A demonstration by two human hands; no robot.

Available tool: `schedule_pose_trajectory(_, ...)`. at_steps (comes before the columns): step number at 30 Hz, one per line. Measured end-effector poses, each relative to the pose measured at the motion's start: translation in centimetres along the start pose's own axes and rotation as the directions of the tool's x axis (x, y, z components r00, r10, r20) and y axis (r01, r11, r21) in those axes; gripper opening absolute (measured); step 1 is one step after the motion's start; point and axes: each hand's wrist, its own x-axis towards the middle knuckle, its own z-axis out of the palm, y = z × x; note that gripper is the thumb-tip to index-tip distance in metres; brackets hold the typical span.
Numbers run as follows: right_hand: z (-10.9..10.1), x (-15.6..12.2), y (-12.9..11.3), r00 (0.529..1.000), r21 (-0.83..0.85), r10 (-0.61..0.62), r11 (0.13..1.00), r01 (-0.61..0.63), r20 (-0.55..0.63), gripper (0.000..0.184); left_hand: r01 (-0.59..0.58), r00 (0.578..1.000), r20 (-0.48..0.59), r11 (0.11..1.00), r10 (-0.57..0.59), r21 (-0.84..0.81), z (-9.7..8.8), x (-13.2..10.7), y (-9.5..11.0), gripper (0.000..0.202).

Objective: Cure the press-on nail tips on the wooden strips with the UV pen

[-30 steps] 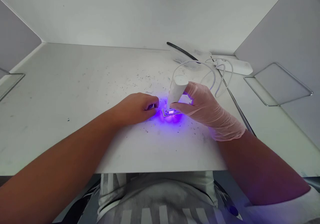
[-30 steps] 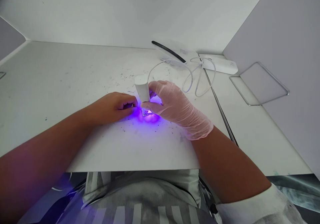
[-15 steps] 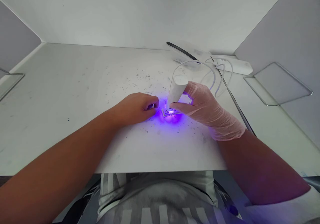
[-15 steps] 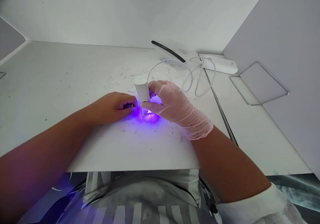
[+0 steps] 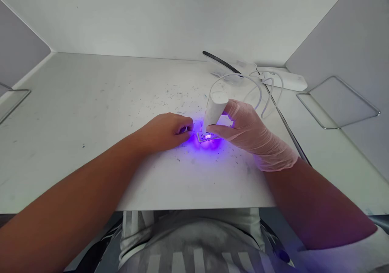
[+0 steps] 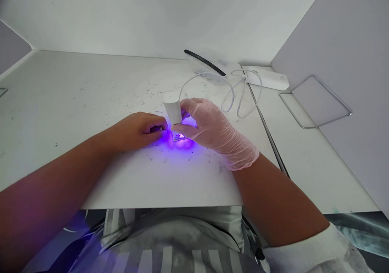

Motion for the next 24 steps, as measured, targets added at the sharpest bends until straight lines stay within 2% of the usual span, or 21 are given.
schedule_pose_trajectory(24, 0.04, -0.06, 0.22, 1.000, -0.019, -0.015, 1.000, 0.015, -0.011, 0.011, -0.009, 1.000, -0.005, 1.000, 0.009, -0.014, 0.01, 0.01, 0.02, 0.022)
